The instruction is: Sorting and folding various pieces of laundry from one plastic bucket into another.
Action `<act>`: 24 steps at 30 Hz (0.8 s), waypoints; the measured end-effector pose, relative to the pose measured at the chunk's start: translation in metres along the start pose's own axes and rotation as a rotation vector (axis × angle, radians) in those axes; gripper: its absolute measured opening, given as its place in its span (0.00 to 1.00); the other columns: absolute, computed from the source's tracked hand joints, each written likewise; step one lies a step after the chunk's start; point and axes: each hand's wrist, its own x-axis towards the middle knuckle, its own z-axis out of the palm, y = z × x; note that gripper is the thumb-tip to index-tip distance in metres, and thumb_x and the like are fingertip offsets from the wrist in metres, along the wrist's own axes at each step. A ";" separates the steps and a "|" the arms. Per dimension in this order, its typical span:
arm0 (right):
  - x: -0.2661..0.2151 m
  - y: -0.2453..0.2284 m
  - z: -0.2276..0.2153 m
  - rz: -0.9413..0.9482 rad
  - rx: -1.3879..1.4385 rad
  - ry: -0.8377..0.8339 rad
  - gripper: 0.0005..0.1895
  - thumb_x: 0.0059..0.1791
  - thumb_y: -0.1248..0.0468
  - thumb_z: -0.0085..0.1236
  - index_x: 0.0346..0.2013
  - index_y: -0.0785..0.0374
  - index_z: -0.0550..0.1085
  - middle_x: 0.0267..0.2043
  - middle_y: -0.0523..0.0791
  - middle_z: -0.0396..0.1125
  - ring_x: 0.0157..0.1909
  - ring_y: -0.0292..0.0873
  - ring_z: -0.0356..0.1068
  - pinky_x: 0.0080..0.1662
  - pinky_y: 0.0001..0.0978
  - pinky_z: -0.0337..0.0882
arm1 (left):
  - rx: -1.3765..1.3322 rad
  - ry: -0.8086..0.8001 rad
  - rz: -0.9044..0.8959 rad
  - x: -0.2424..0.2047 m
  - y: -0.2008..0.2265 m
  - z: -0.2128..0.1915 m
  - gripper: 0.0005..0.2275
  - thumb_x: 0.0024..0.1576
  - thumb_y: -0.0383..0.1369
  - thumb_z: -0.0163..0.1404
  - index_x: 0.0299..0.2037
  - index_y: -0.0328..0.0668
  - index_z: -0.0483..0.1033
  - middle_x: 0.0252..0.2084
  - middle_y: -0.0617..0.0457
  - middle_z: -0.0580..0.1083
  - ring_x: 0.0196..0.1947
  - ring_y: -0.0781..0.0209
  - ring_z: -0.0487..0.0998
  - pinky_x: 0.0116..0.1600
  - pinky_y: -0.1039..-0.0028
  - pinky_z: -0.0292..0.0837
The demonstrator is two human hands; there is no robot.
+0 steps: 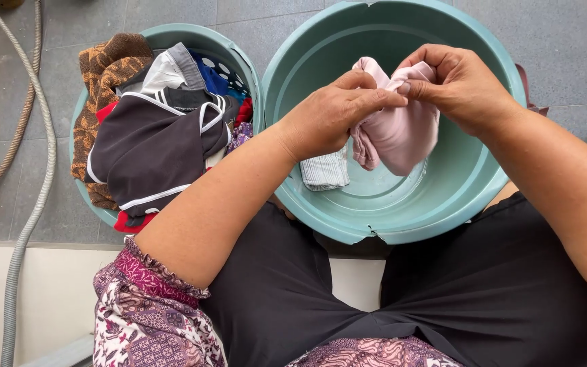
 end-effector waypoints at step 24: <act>0.004 -0.003 0.028 0.417 0.021 -0.281 0.47 0.32 0.45 0.57 0.60 0.70 0.71 0.52 0.55 0.73 0.52 0.50 0.74 0.54 0.40 0.73 | -0.229 0.121 -0.669 0.007 0.005 0.009 0.18 0.39 0.37 0.60 0.39 0.39 0.84 0.33 0.51 0.80 0.28 0.63 0.81 0.35 0.77 0.78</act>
